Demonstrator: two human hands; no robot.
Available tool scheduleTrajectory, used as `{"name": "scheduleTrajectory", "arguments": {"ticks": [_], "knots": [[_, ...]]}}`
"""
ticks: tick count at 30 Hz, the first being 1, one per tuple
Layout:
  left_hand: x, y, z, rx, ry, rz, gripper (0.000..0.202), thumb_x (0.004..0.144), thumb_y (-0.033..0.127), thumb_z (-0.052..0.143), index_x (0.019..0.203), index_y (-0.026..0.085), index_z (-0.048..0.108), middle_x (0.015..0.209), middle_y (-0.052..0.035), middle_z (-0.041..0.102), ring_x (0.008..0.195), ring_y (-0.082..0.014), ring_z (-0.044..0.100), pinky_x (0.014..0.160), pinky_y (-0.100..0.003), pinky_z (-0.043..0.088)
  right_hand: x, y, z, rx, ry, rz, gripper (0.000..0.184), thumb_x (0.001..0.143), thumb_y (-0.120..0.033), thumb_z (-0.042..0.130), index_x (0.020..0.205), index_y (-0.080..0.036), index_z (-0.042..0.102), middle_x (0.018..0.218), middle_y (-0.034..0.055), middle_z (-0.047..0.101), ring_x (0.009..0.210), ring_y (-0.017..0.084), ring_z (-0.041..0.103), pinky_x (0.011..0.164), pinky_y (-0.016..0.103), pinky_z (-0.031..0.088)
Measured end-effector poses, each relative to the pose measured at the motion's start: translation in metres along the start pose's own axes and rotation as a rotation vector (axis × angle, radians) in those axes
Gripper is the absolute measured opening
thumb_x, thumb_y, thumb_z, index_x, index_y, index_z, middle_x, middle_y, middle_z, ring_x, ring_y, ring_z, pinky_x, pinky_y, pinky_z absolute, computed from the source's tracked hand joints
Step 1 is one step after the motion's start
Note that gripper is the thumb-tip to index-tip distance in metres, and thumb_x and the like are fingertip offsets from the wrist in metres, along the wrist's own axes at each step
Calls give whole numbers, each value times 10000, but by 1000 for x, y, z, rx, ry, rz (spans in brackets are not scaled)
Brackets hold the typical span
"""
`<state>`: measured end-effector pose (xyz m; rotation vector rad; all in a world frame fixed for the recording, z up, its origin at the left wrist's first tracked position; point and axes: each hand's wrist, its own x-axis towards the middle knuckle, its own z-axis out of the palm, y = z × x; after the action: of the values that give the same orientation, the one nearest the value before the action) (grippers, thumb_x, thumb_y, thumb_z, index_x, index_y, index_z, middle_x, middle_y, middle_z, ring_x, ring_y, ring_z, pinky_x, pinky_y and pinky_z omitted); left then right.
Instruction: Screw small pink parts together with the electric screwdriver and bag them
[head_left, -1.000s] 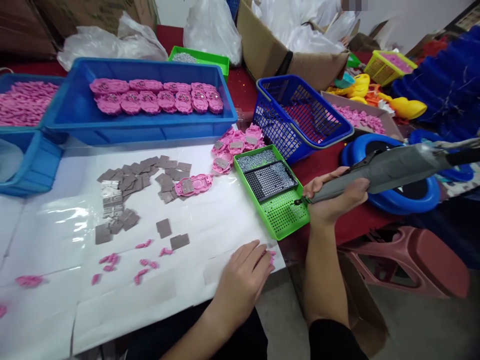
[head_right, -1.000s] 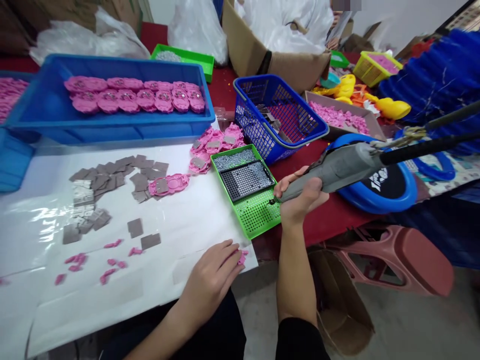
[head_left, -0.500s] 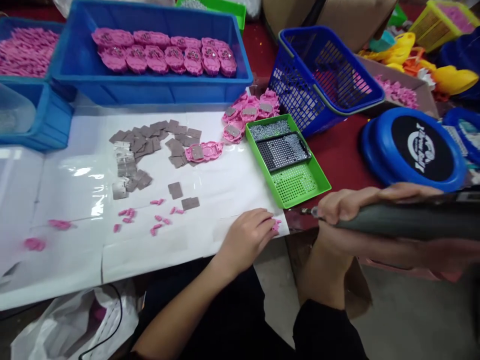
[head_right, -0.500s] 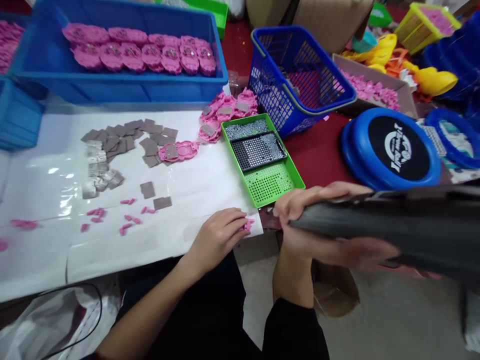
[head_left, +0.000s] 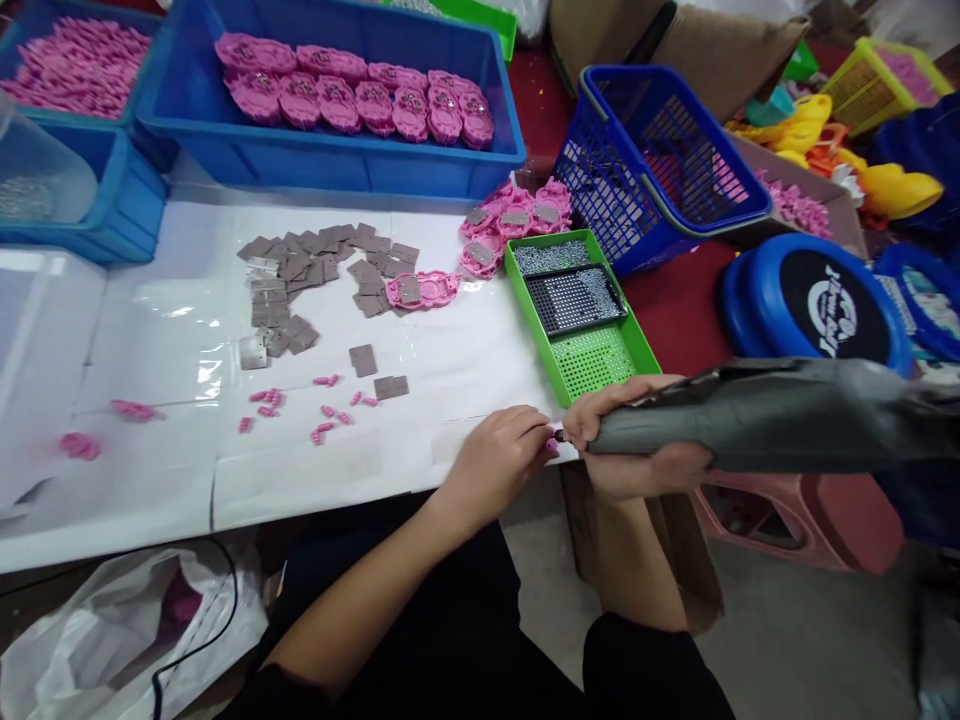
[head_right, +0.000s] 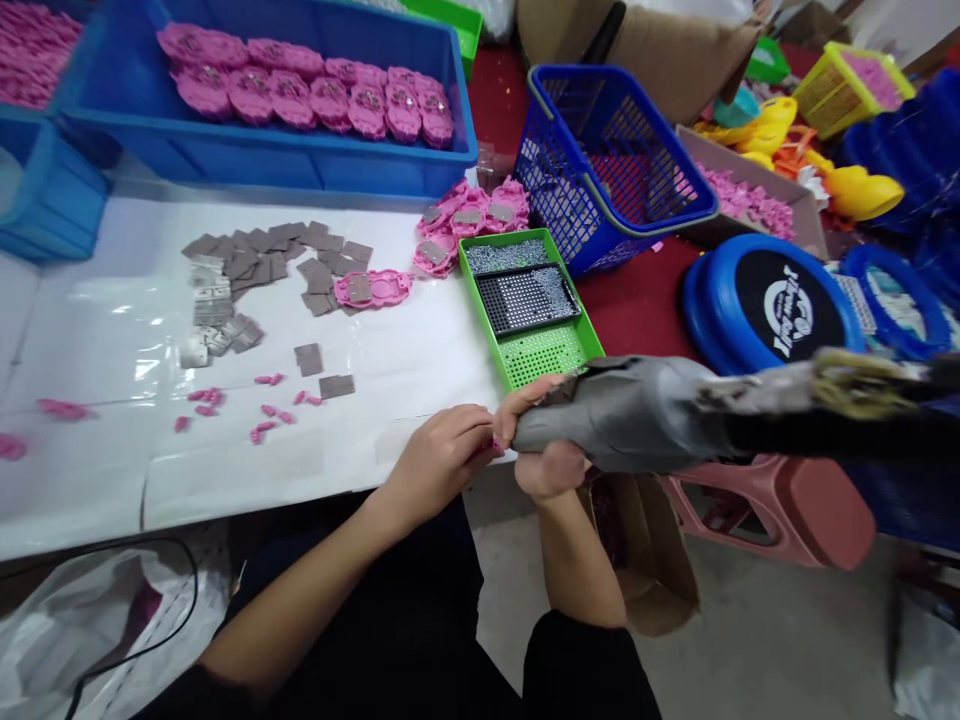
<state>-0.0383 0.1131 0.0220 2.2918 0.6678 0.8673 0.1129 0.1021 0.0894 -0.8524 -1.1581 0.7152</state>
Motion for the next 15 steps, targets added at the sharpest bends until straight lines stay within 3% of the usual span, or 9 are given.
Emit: {"name": "scheduleTrajectory", "arguments": {"ticks": [3, 5, 7, 11, 15], "knots": [[0, -1, 1, -5, -21, -16, 62, 1115, 217, 719, 1094, 169, 752, 1135, -86, 829, 1029, -263, 779, 893, -423, 665, 1, 2, -5, 35, -68, 51, 523, 933, -826, 702, 1083, -327, 737, 538, -77, 559, 317, 160, 376, 311, 301, 319], [0, -2, 3, -4, -23, -5, 78, 1110, 232, 735, 1071, 169, 762, 1120, -84, 828, 1020, -262, 773, 884, -419, 664, 2, 1, -14, 40, -46, 65, 586, 931, -882, 639, 1056, -316, 724, 507, -84, 528, 293, 163, 352, 293, 303, 322], [0, -2, 3, 0, -24, 14, 98, 1117, 242, 728, 1068, 167, 769, 1116, -86, 823, 1028, -262, 769, 887, -415, 665, 8, -4, -27, 8, 68, 22, 673, 916, -951, 558, 1005, -300, 706, 484, -87, 500, 270, 152, 304, 275, 294, 296], [0, -2, 2, -9, -23, 35, 133, 1142, 247, 683, 1106, 160, 777, 1132, -97, 813, 1066, -265, 768, 916, -426, 675, 36, -17, -48, -160, 428, -77, 854, 799, -1096, 430, 879, -267, 619, 455, -92, 398, 281, 115, 245, 280, 250, 230], [-2, -2, 1, -7, 7, 64, 151, 1150, 257, 670, 1151, 152, 778, 1174, -111, 813, 1093, -268, 779, 938, -430, 689, 78, -10, -54, -253, 671, -96, 842, 778, -1071, 456, 900, -245, 562, 464, -95, 372, 339, 115, 353, 336, 233, 302]]}}
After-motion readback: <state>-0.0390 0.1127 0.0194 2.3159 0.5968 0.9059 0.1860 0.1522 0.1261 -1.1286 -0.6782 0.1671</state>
